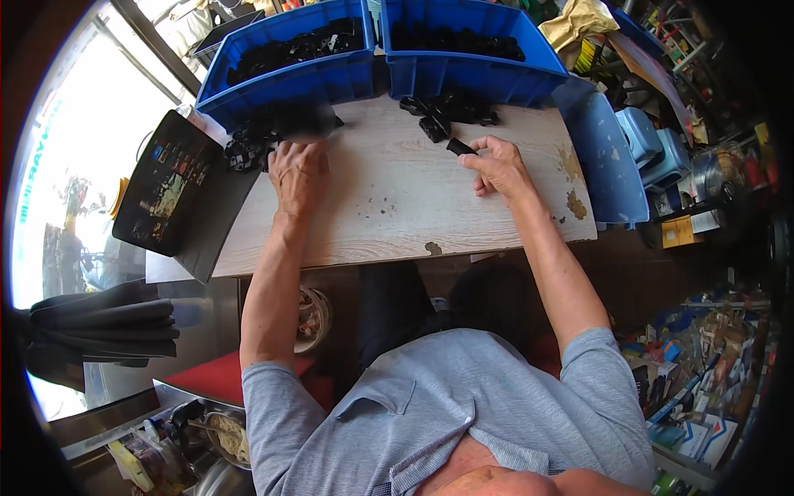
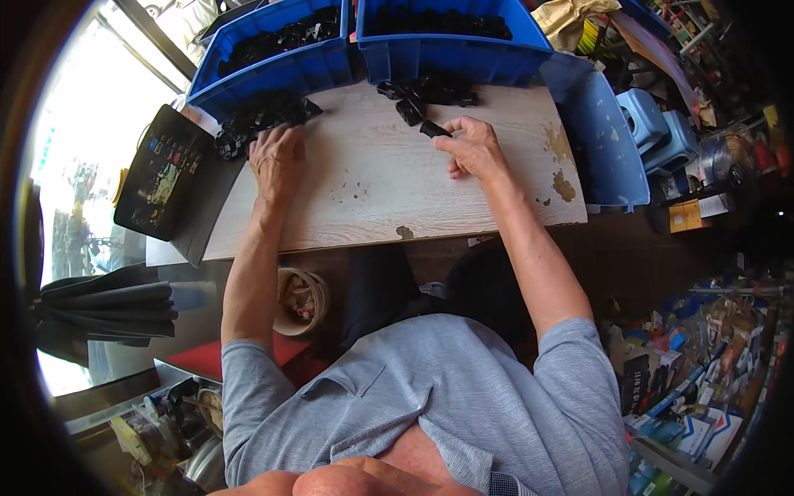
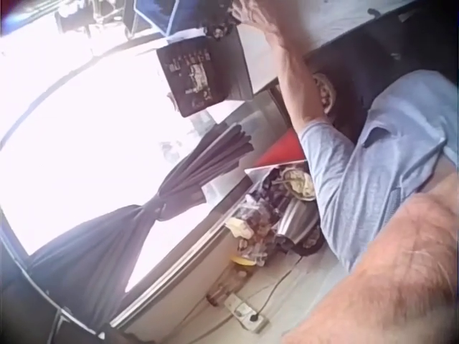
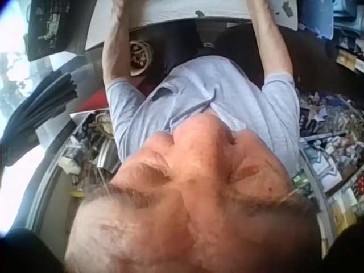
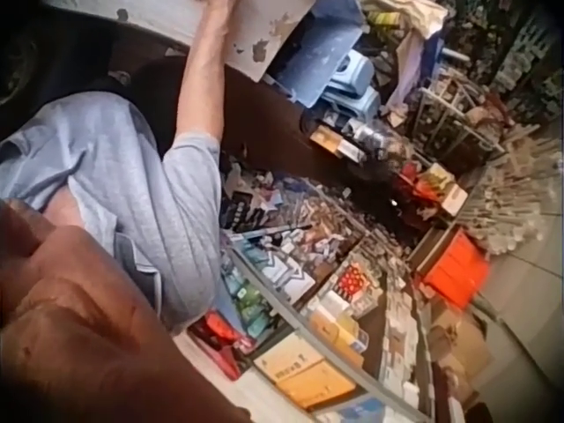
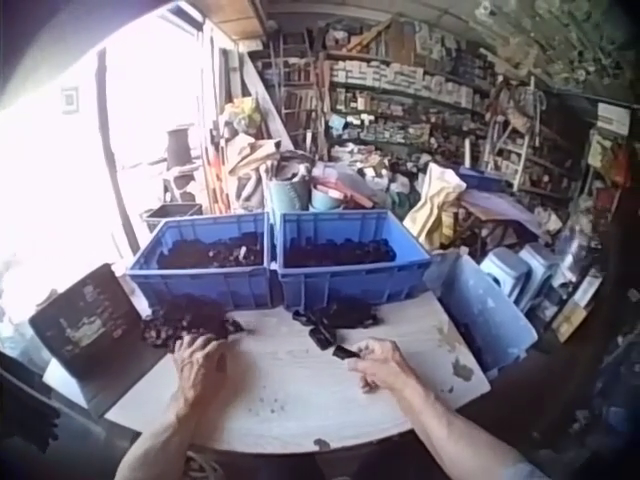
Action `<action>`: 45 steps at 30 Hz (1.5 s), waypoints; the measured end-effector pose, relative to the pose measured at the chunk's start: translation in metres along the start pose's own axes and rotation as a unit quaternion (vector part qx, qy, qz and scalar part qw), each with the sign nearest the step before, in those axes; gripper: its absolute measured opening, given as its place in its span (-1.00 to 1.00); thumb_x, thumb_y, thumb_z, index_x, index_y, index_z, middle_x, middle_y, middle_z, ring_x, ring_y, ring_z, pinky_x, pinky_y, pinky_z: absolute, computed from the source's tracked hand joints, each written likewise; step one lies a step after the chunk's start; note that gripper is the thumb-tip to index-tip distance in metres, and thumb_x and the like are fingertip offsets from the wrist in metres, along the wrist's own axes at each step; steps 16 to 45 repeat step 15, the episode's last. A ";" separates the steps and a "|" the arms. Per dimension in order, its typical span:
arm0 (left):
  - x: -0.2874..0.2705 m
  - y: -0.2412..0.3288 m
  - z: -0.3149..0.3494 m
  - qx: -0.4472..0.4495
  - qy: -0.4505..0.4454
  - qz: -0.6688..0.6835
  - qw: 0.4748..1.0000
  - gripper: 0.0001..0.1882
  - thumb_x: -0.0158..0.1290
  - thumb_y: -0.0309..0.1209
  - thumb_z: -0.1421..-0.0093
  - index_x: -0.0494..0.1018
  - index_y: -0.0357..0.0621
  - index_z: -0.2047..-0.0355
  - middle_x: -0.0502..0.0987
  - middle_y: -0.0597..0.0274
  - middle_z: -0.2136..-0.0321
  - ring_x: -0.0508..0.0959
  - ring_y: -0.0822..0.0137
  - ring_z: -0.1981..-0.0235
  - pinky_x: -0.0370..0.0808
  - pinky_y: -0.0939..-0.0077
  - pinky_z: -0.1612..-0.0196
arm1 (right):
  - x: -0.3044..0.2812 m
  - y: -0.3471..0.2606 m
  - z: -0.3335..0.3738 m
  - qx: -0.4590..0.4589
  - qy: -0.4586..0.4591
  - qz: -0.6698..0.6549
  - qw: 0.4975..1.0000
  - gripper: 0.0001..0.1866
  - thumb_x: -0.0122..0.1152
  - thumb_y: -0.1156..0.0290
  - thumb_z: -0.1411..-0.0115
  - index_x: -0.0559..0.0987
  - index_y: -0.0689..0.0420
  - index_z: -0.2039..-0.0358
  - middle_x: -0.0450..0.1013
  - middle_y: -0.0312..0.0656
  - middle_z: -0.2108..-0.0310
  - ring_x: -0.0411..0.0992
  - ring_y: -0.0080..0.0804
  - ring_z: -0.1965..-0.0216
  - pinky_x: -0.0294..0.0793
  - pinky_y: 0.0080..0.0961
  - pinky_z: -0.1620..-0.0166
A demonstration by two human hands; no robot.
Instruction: Assembling small black plastic components at a mechanical assembly station.
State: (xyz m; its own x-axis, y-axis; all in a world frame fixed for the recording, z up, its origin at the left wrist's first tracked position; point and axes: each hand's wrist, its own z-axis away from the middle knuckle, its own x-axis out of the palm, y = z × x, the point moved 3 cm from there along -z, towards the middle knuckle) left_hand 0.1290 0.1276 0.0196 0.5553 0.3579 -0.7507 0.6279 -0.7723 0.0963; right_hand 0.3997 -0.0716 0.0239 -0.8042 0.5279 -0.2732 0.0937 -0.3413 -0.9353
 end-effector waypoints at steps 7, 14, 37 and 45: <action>0.002 0.014 0.010 0.052 -0.020 0.095 0.994 -0.75 0.16 -0.54 -0.03 0.60 -0.10 0.23 0.61 0.23 0.11 0.58 0.07 0.13 0.52 0.20 0.06 | -0.046 0.017 -0.011 0.061 0.102 -0.128 0.985 -0.65 0.44 0.31 -0.09 0.54 0.15 0.16 0.30 -0.36 0.75 0.46 -0.47 0.70 0.61 -0.47 0.57; 0.013 0.010 0.001 -0.002 -0.052 0.098 0.994 -0.75 0.22 -0.37 -0.14 0.60 -0.10 0.15 0.64 0.14 0.15 0.58 0.03 0.07 0.50 0.21 -0.01 | -0.137 0.038 -0.036 0.073 0.345 -0.154 0.923 -0.64 0.38 0.35 -0.15 0.58 0.16 0.05 0.35 -0.24 0.67 0.46 -0.34 0.63 0.64 -0.34 0.46; 0.014 0.009 0.002 -0.009 -0.066 0.098 0.993 -0.74 0.22 -0.38 -0.14 0.61 -0.10 0.15 0.64 0.14 0.13 0.58 0.04 0.06 0.50 0.23 -0.02 | -0.138 0.038 -0.037 0.067 0.364 -0.144 0.918 -0.61 0.36 0.36 -0.16 0.55 0.18 0.01 0.38 -0.21 0.63 0.47 -0.32 0.62 0.64 -0.33 0.47; 0.014 0.009 0.002 -0.009 -0.066 0.098 0.993 -0.74 0.22 -0.38 -0.14 0.61 -0.10 0.15 0.64 0.14 0.13 0.58 0.04 0.06 0.50 0.23 -0.02 | -0.138 0.038 -0.037 0.067 0.364 -0.144 0.918 -0.61 0.36 0.36 -0.16 0.55 0.18 0.01 0.38 -0.21 0.63 0.47 -0.32 0.62 0.64 -0.33 0.47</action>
